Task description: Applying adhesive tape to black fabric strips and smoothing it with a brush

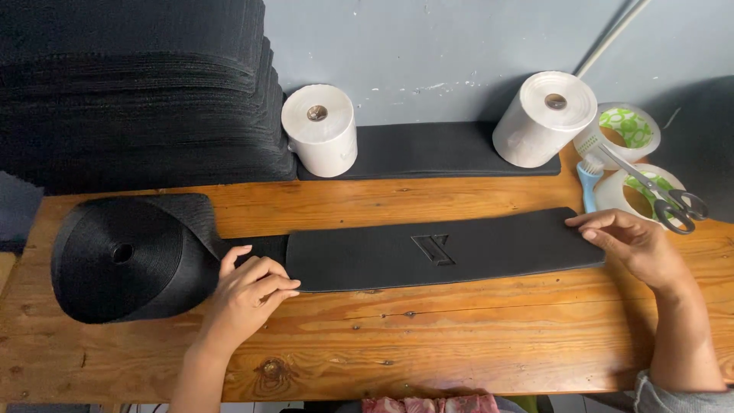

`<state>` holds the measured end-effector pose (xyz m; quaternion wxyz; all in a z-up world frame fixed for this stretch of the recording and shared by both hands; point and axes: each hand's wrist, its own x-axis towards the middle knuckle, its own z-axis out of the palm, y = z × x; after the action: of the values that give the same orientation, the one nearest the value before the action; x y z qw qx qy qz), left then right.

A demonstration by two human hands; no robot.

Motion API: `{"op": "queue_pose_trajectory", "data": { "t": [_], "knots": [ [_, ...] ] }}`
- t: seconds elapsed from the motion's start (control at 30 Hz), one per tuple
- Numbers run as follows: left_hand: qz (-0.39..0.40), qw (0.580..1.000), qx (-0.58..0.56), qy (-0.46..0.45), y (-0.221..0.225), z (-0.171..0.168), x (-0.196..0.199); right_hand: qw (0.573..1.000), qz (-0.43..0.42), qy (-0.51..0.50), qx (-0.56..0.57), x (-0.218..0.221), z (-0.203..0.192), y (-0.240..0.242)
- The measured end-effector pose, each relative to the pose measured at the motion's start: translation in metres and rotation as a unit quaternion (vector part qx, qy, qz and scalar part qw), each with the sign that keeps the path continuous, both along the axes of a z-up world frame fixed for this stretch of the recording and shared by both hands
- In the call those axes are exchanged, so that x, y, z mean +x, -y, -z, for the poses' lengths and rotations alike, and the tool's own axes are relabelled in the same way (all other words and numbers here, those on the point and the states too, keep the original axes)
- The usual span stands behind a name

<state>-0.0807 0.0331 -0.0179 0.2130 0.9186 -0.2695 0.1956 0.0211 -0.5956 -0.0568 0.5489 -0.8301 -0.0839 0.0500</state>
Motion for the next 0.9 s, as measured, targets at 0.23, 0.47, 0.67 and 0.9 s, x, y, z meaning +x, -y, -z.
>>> {"op": "queue_pose_trajectory", "data": {
  "t": [0.23, 0.47, 0.67, 0.9],
  "knots": [
    [-0.034, 0.998, 0.018, -0.053, 0.002, 0.022, -0.002, 0.998, 0.016, -0.056, 0.038, -0.006, 0.021, 0.006],
    [-0.060, 0.993, 0.043, -0.096, 0.009, 0.016, 0.009, 0.999, 0.024, -0.043, -0.023, -0.005, 0.021, -0.001],
    [-0.090, 0.978, 0.096, -0.161, 0.014, 0.018, 0.021, 0.995, 0.053, -0.076, -0.031, -0.008, 0.007, -0.014],
    [-0.087, 0.980, 0.047, -0.174, 0.021, 0.024, 0.039, 0.975, 0.052, 0.014, -0.215, -0.008, -0.005, -0.029]
  ]
}}
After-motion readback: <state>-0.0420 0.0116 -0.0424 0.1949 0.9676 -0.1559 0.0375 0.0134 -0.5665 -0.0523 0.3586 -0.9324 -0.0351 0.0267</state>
